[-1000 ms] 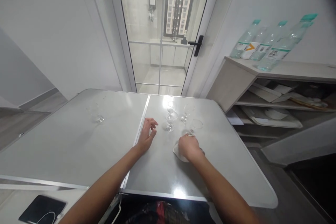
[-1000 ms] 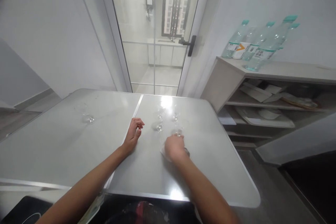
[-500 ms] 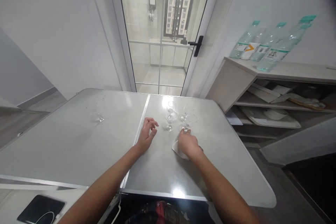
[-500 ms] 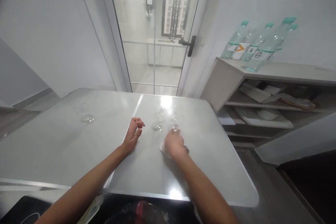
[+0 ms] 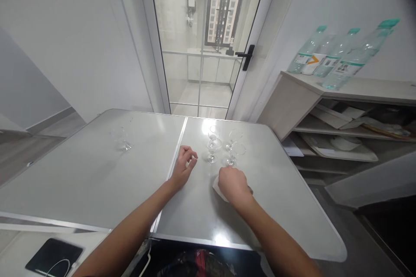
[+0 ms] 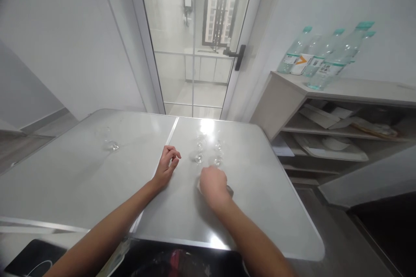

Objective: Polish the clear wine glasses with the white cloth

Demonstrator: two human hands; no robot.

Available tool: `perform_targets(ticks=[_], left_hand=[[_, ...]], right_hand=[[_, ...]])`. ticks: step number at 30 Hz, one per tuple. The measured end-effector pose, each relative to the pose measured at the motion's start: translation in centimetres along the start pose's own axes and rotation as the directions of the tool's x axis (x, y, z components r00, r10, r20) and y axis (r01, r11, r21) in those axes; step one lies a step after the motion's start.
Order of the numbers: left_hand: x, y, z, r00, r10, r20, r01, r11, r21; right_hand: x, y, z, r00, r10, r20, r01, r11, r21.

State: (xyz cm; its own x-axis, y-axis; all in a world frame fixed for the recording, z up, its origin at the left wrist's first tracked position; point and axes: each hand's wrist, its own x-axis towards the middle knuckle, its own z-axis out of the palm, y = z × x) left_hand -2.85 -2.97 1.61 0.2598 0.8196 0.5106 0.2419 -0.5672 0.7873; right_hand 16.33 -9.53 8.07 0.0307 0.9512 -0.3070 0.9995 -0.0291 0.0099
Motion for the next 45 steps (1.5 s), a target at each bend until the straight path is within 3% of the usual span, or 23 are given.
perform_targets(ticks=[3,5,7,9,12,15,17,20,22,25,27,29,31,33,34,37,40,42,44,45], left_hand=[[0.1,0.6,-0.1,0.988,-0.018,0.154,0.029,0.997,-0.069],[0.2,0.9,-0.2,0.944,-0.030,0.329,0.079,0.987,-0.138],[0.2,1.0,-0.3,0.887,-0.029,0.462,0.140,0.968,-0.208],[0.4,1.0,-0.4,0.880,-0.027,0.474,0.178,0.944,-0.277],[0.5,0.7,-0.8,0.924,-0.062,0.377,0.206,0.912,-0.355],[0.4,0.6,-1.1,0.902,-0.090,0.421,0.250,0.906,-0.342],[0.3,0.5,-1.1,0.929,-0.096,0.358,0.227,0.911,-0.345],[0.4,0.2,-0.9,0.994,-0.092,0.064,0.109,0.918,-0.380],[0.5,0.0,-0.9,0.991,-0.113,-0.065,0.079,0.916,-0.394],[0.6,-0.4,-0.9,0.973,-0.203,-0.115,0.147,0.916,-0.373],[0.5,-0.6,-1.1,0.961,-0.237,-0.139,0.186,0.933,-0.307],[0.4,-0.8,-1.3,0.953,-0.236,-0.192,0.187,0.952,-0.242],[0.5,-0.9,-1.8,0.940,-0.216,-0.263,0.168,0.967,-0.193],[0.7,-0.9,-2.4,0.919,-0.203,-0.337,0.154,0.974,-0.168],[0.9,-0.8,-2.7,0.908,-0.203,-0.366,0.151,0.975,-0.164],[1.2,-0.5,-3.5,0.897,-0.187,-0.400,0.145,0.980,-0.133],[1.4,-0.4,-4.4,0.929,-0.075,-0.363,0.082,0.997,0.004],[1.6,-0.5,-5.4,0.923,0.041,-0.384,0.028,0.985,0.172],[1.9,-0.8,-7.3,0.855,0.145,-0.498,0.062,0.924,0.377],[2.0,-0.9,-8.4,0.790,0.182,-0.585,0.143,0.874,0.465]], right_hand=[[-0.2,-1.4,0.6,0.981,-0.183,-0.056,0.183,0.983,-0.005],[0.2,-2.2,1.2,0.957,-0.279,-0.083,0.283,0.958,0.037],[0.8,-2.7,1.9,0.942,-0.301,-0.146,0.324,0.929,0.177],[1.3,-2.8,2.2,0.925,-0.265,-0.271,0.356,0.852,0.384],[1.8,-2.4,2.2,0.853,-0.097,-0.512,0.447,0.641,0.624],[2.0,-2.1,1.9,0.799,0.095,-0.593,0.506,0.425,0.750],[2.2,-1.9,1.8,0.825,0.080,-0.560,0.513,0.312,0.800],[2.3,-1.8,1.7,0.863,-0.101,-0.494,0.502,0.272,0.821],[2.2,-1.8,1.5,0.838,-0.192,-0.511,0.545,0.293,0.785],[1.7,-1.9,1.2,0.757,-0.256,-0.601,0.653,0.271,0.708],[1.6,-1.9,1.2,0.750,-0.289,-0.595,0.658,0.239,0.714],[1.8,-1.8,1.3,0.810,-0.243,-0.534,0.582,0.213,0.785],[2.1,-1.7,1.3,0.885,-0.171,-0.433,0.454,0.111,0.884],[2.3,-1.6,1.2,0.927,-0.237,-0.292,0.290,-0.046,0.956],[2.4,-1.5,1.2,0.918,-0.332,-0.215,0.195,-0.095,0.976],[2.4,-1.5,1.3,0.832,-0.551,-0.065,0.043,-0.054,0.998],[2.5,-1.9,2.1,0.813,-0.566,-0.134,0.147,-0.023,0.989],[2.6,-2.3,2.8,0.811,-0.559,-0.174,0.204,-0.008,0.979],[2.9,-2.6,3.6,0.806,-0.565,-0.174,0.243,0.048,0.969],[3.0,-2.8,3.9,0.801,-0.572,-0.174,0.270,0.086,0.959]])
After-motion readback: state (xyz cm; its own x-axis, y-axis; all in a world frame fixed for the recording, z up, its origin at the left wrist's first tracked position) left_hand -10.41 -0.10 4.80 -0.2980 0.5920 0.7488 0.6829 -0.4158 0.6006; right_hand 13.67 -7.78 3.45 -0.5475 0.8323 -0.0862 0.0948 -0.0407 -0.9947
